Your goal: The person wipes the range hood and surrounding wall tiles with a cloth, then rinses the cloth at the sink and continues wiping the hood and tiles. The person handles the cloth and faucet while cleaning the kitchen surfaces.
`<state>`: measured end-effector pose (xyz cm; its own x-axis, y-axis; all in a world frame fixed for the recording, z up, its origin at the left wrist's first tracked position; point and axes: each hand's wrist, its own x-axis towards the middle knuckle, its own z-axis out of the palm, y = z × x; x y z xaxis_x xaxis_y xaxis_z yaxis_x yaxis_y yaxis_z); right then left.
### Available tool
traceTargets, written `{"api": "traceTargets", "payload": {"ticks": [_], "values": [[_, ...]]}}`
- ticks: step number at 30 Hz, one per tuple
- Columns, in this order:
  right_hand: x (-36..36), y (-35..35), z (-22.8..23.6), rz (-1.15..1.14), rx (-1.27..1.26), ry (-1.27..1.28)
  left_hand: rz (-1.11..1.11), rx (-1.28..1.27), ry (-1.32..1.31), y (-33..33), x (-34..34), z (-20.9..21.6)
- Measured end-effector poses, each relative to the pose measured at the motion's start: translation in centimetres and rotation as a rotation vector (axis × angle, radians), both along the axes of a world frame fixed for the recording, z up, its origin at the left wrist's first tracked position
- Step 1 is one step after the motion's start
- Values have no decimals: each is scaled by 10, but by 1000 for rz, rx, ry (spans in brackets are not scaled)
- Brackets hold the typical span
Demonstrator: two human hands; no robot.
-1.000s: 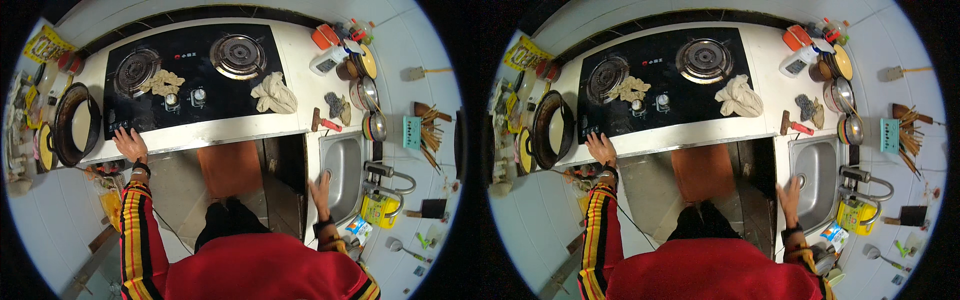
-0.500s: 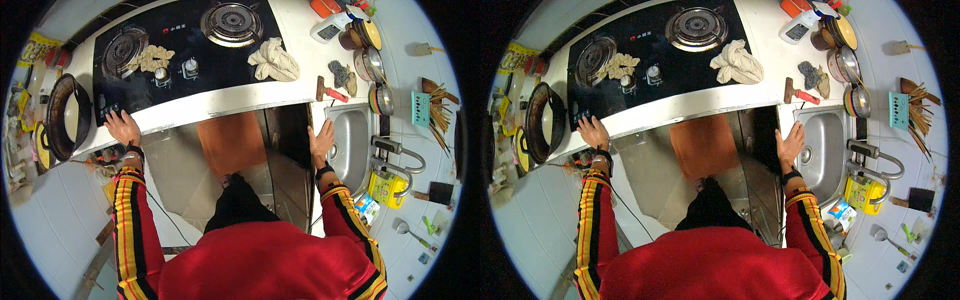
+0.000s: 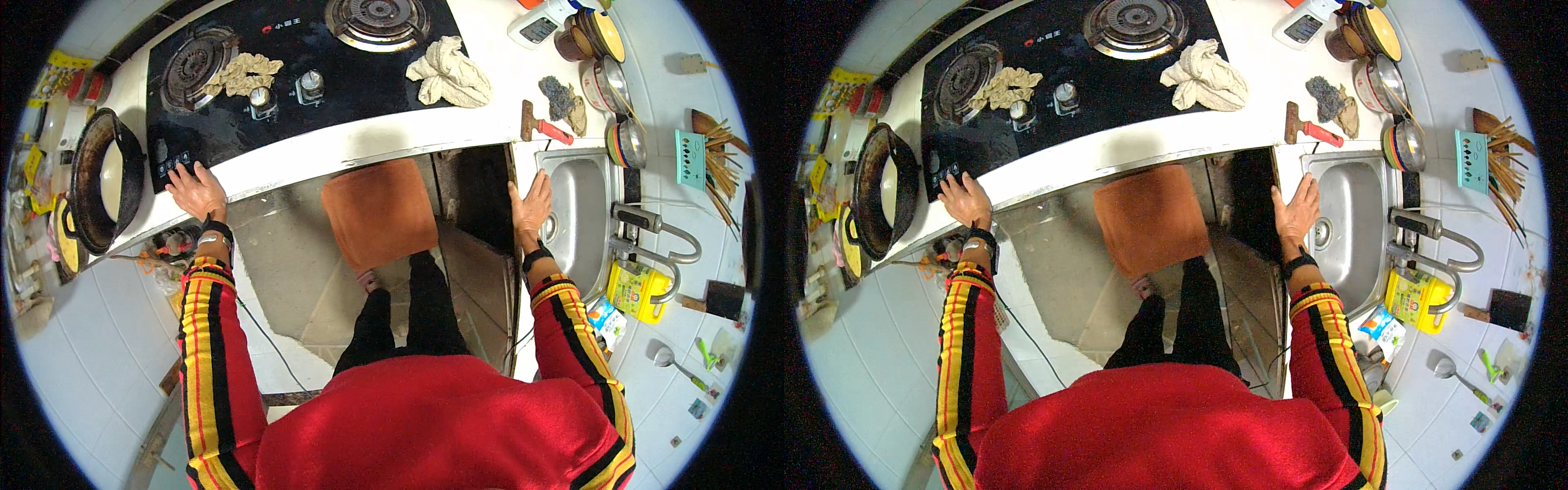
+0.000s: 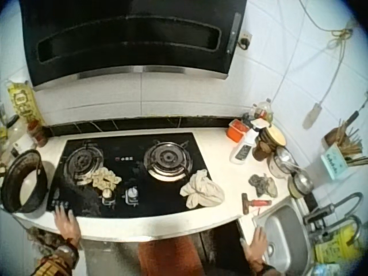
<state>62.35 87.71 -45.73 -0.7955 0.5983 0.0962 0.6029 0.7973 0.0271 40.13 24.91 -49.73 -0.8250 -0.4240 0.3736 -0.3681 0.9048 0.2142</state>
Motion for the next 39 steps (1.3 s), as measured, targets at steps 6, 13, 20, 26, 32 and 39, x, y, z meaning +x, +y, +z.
{"api": "traceTargets", "payload": {"ticks": [6,13,20,26,32,39], "values": [[-1,0,1,9,-7,-10,3,7,27,1,1,0],[0,1,2,38,-14,8,0,29,33,4,2,3],[2,3,-1,76,-4,42,-9,45,17,4,2,4],[1,4,-2,91,15,38,-30,21,63,5,2,6],[1,6,-4,98,46,31,-16,30,31,5,2,7],[3,6,-3,130,-2,56,-72,-17,120,-2,0,2]]}}
